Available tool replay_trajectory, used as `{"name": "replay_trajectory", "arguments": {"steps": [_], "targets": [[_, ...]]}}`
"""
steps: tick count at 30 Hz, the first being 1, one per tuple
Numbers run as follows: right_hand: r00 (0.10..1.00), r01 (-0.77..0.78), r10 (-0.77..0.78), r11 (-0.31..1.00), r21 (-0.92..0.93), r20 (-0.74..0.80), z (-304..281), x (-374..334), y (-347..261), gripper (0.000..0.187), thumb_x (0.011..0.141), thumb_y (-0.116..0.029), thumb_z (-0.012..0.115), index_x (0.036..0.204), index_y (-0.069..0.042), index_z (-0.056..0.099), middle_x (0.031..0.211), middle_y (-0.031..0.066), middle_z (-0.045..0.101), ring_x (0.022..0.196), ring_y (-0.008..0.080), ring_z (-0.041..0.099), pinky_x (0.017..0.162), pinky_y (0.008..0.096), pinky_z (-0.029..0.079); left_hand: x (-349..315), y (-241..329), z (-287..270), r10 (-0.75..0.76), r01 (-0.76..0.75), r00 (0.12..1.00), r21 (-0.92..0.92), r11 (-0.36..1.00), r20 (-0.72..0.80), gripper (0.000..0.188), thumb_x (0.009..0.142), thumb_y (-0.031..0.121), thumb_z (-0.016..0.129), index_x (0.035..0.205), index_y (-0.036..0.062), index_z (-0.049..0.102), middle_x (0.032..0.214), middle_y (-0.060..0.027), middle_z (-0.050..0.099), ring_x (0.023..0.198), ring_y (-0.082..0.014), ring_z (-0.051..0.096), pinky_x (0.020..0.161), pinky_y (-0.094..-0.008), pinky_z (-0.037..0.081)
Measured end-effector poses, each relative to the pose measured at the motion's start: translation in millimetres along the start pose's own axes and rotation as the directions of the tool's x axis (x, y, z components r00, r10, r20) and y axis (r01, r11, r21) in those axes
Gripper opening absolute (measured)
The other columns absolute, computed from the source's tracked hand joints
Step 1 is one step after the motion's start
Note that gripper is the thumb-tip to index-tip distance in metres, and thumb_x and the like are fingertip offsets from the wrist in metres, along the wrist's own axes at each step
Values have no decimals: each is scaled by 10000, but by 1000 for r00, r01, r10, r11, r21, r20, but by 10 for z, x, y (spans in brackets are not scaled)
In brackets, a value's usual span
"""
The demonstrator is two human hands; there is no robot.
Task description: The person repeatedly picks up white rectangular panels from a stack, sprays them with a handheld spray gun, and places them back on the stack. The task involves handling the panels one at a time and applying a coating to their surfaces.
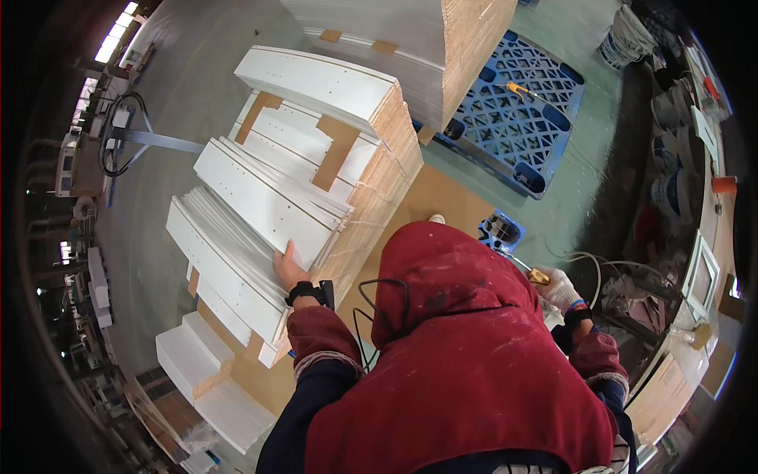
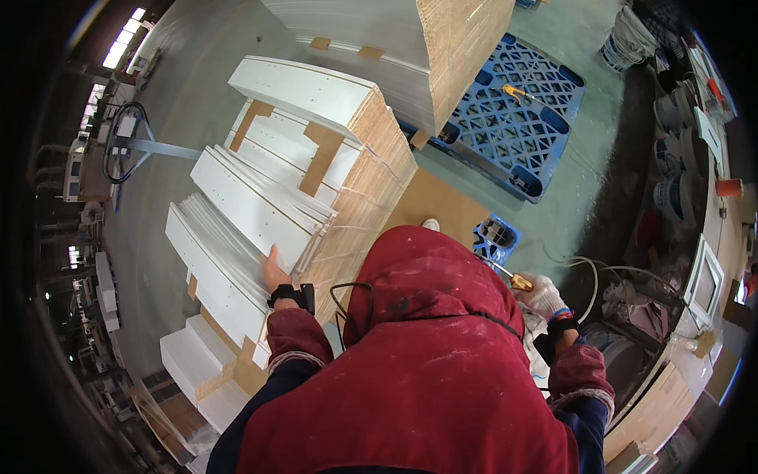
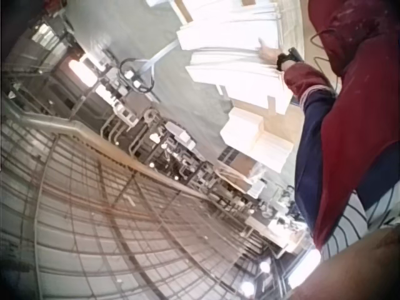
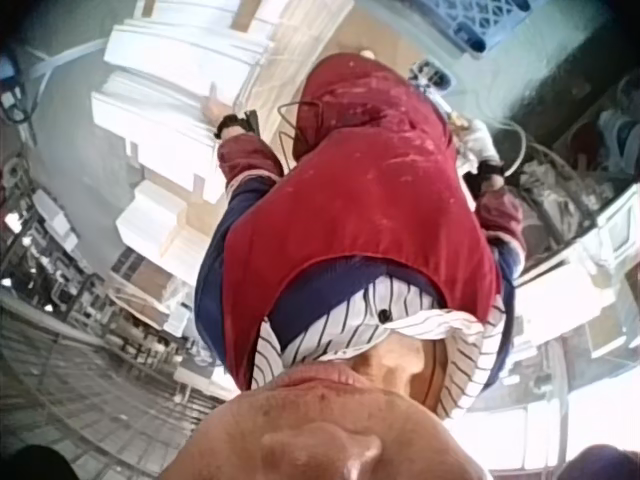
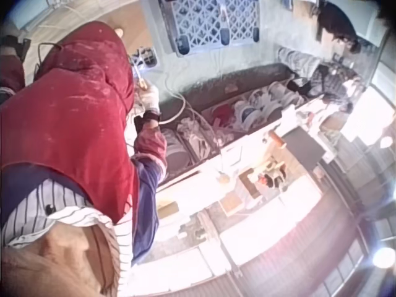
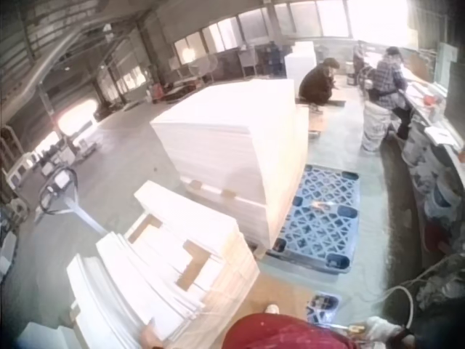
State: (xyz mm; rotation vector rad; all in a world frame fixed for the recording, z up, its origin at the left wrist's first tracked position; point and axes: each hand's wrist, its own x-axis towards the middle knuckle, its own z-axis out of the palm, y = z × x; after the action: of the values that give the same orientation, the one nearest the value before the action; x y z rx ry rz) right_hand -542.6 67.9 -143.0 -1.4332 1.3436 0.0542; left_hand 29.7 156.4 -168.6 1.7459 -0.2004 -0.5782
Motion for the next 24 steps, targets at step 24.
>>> {"name": "replay_trajectory", "arguments": {"steps": [24], "targets": [[975,-78,131,958,276,-180,454,-295,-77,360,736,-223,667,1047,-56,598,865,124,637,782,191,597,731,303,471,708,536,2999,-130,-3,922,344,939,364,546,789,467,628,1016,-23,548,902,-91,590,677,-172,584,520,-290,486]]}}
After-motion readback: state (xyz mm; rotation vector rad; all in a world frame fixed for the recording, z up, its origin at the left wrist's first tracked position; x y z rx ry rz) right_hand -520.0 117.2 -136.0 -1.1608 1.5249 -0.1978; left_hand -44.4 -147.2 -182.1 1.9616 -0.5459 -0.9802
